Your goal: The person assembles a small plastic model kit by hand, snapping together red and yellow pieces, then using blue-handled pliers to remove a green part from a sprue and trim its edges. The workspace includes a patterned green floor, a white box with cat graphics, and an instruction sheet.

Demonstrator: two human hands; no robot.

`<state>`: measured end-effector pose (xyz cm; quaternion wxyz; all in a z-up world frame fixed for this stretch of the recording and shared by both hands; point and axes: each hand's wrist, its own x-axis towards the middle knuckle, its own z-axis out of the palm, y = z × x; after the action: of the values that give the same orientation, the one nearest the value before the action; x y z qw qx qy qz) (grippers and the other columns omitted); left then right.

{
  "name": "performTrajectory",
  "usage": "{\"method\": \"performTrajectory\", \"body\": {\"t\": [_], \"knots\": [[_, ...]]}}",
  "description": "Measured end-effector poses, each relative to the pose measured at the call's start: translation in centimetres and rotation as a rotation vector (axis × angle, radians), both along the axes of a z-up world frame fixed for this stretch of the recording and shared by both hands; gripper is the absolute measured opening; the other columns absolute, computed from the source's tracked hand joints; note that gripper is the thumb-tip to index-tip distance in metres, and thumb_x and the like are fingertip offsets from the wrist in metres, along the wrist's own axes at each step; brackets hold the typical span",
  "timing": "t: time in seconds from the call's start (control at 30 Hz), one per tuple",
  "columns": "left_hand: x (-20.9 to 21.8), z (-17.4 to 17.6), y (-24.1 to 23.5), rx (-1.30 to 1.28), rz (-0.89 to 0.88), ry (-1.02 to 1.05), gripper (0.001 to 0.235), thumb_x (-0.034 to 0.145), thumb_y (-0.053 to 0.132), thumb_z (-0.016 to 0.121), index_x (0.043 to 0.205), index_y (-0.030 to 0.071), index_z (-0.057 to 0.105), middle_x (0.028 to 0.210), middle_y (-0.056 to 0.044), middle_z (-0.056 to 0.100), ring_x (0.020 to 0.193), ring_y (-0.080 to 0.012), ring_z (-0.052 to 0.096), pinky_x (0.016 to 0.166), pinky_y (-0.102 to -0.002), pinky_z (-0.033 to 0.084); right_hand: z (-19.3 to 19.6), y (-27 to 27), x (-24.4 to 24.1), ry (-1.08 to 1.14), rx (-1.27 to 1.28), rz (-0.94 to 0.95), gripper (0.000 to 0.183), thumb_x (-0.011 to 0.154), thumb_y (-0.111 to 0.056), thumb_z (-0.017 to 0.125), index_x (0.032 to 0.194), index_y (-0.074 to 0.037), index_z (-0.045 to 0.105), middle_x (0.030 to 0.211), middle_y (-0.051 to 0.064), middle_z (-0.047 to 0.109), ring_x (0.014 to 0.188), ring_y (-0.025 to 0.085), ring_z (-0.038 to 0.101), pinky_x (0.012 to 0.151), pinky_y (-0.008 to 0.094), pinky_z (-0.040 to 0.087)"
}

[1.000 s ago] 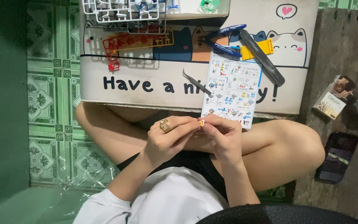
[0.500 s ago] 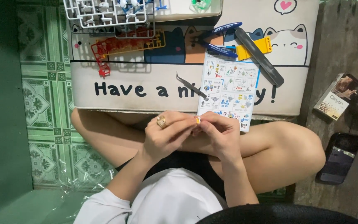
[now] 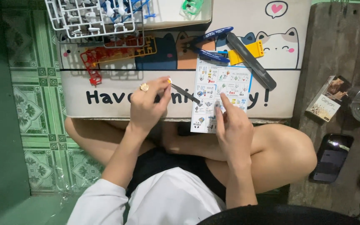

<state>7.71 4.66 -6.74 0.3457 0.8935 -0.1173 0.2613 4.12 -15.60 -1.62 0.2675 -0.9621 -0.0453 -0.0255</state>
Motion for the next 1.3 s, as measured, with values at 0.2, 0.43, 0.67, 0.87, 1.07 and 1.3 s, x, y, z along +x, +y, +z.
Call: {"method": "performTrajectory", "body": {"t": [0.2,0.43,0.67,0.87,1.07,1.3], "knots": [[2.3,-0.7,0.6,0.031,0.010,0.105,0.016,0.078,0.000,0.071,0.091,0.007,0.065,0.084,-0.005,0.067,0.078,-0.0239,0.066,0.066,-0.031,0.052,0.0,1.3,1.8,0.065,-0.002,-0.080,0.029,0.094,-0.006,0.053,0.121,0.003,0.060,0.068,0.016,0.062,0.063,0.026,0.059,0.062,0.037,0.049],[2.1,-0.9,0.7,0.086,0.041,0.087,0.019,0.079,0.002,0.070,0.095,0.012,0.070,0.090,-0.002,0.065,0.083,-0.0200,0.061,0.076,-0.030,0.049,-1.1,1.1,2.2,0.103,-0.102,-0.070,0.031,0.091,-0.011,0.054,0.121,-0.006,0.062,0.067,0.011,0.061,0.063,0.025,0.061,0.061,0.038,0.049],[2.0,-0.3,1.1,-0.044,-0.008,0.253,0.015,0.078,0.001,0.069,0.092,0.008,0.067,0.087,-0.006,0.062,0.082,-0.0257,0.060,0.075,-0.035,0.048,-1.3,1.1,2.2,0.098,-0.032,-0.088,0.032,0.093,-0.008,0.053,0.124,-0.001,0.058,0.066,0.014,0.063,0.059,0.023,0.060,0.059,0.035,0.048],[1.8,-0.3,1.4,-0.084,-0.005,0.257,0.011,0.080,0.005,0.070,0.090,0.009,0.068,0.085,-0.005,0.059,0.081,-0.0250,0.060,0.074,-0.034,0.049,-1.0,1.1,2.3,0.081,-0.026,-0.087,0.031,0.092,-0.005,0.055,0.121,0.003,0.060,0.067,0.016,0.064,0.055,0.025,0.060,0.054,0.035,0.047],[2.0,-0.9,1.7,-0.085,-0.017,0.257,0.010,0.080,0.012,0.073,0.087,0.010,0.066,0.080,-0.004,0.058,0.076,-0.0253,0.061,0.073,-0.036,0.050,-1.0,1.0,1.9,0.086,0.000,-0.077,0.032,0.093,-0.007,0.055,0.122,0.004,0.058,0.074,0.017,0.066,0.056,0.024,0.061,0.054,0.034,0.048],[1.0,-0.1,3.2,-0.176,-0.054,0.321,0.016,0.085,0.017,0.068,0.100,0.010,0.065,0.087,-0.006,0.060,0.078,-0.0267,0.064,0.072,-0.036,0.053,-1.2,0.3,1.3,-0.005,0.056,-0.065,0.032,0.093,-0.006,0.059,0.123,0.003,0.059,0.058,0.013,0.059,0.052,0.025,0.057,0.055,0.034,0.044]]}}
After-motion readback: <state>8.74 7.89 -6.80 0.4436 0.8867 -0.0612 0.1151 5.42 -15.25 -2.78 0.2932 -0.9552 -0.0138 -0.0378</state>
